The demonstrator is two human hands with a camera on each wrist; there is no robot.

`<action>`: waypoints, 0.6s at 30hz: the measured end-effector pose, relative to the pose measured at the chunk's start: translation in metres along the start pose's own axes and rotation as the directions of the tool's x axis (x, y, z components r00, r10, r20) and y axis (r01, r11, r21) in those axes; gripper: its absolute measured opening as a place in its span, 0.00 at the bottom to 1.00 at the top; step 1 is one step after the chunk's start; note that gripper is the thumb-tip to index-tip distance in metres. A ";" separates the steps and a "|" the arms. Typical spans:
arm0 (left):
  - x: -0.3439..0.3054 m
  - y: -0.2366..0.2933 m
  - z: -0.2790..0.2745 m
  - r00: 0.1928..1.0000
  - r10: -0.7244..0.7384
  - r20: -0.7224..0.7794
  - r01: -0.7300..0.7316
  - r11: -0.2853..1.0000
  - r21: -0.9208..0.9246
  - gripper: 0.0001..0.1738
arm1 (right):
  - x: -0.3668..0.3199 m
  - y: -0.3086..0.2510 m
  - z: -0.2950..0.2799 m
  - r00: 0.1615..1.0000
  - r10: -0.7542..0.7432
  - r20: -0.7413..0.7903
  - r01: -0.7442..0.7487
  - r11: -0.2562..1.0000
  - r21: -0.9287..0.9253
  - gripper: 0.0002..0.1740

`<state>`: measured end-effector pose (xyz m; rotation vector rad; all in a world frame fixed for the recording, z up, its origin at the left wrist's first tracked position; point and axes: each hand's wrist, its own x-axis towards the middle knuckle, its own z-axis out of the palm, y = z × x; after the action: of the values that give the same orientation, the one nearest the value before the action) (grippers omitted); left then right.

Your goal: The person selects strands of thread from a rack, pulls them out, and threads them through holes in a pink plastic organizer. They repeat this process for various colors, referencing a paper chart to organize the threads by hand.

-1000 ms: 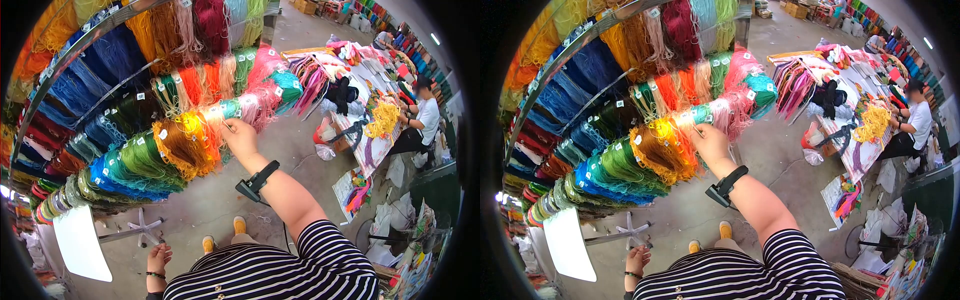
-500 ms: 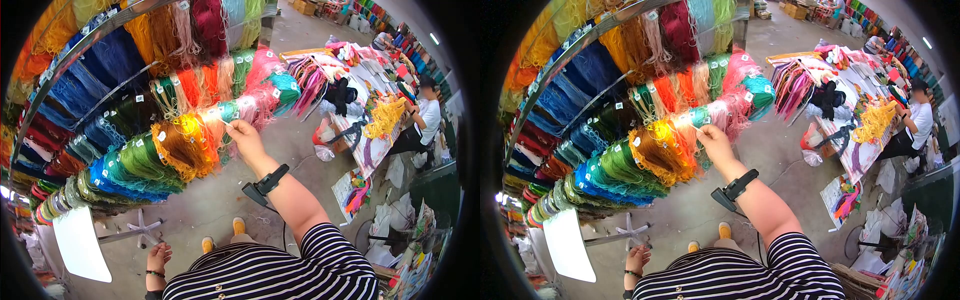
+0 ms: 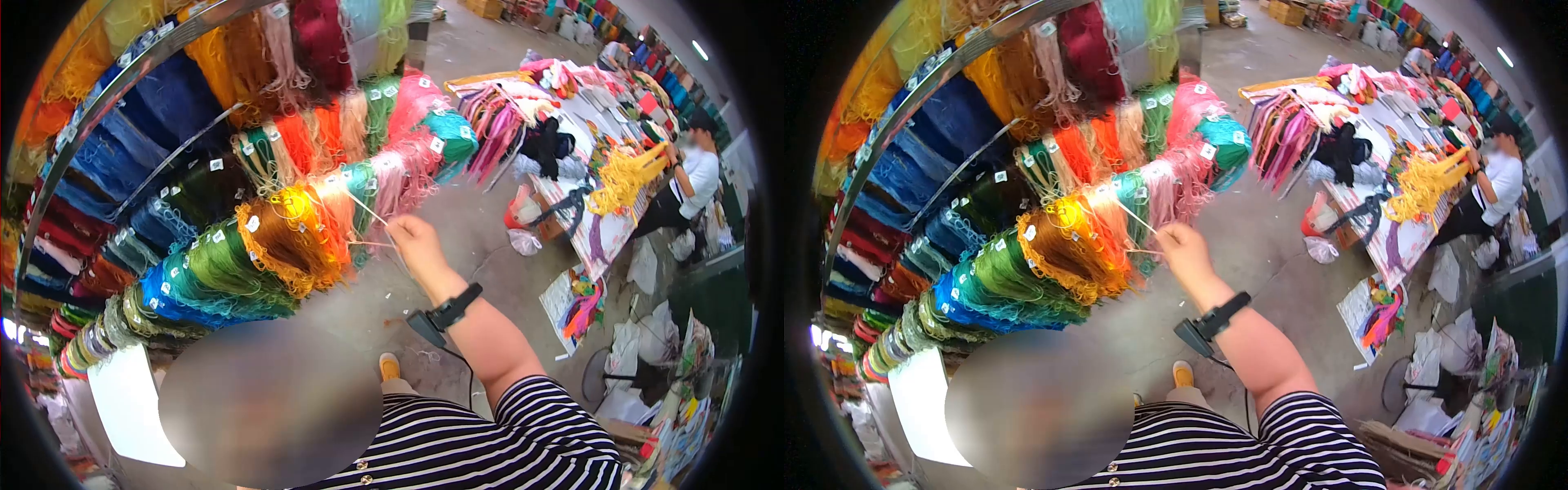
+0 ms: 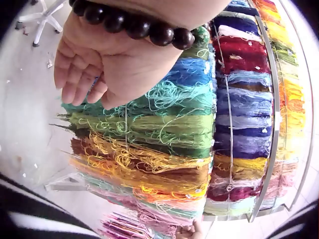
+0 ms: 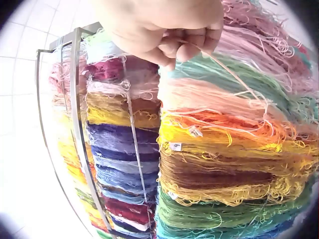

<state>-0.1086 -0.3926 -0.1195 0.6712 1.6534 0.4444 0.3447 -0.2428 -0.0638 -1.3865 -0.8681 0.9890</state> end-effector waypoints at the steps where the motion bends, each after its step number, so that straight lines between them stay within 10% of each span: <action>1: 0.006 0.005 0.000 0.999 0.011 0.032 -0.012 1.000 0.013 0.16 | -0.013 0.027 -0.017 0.997 -0.046 -0.057 0.041 0.996 -0.084 0.07; 5: 0.038 0.034 0.002 0.981 0.062 0.181 -0.083 0.990 0.114 0.17 | -0.138 0.124 -0.106 0.886 0.180 -0.428 -0.259 0.957 -0.133 0.08; 9: 0.080 0.060 0.013 0.930 0.109 0.352 -0.194 0.957 0.214 0.16 | -0.366 0.241 -0.204 0.390 0.391 -0.834 -0.660 0.750 0.043 0.08; 14: 0.106 0.088 0.053 0.774 0.073 0.629 -0.368 0.861 0.352 0.14 | -0.583 0.217 -0.134 0.049 0.305 -0.951 -0.412 0.874 0.259 0.06; 18: 0.066 0.085 0.108 0.496 0.000 0.869 -0.587 0.737 0.335 0.14 | -0.579 0.114 -0.023 0.446 0.163 -0.880 -0.201 0.976 0.079 0.07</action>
<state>0.0065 -0.2938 -0.1368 1.4364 0.6688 -0.2116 0.1473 -0.7949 -0.1358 -1.7704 0.0864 0.2505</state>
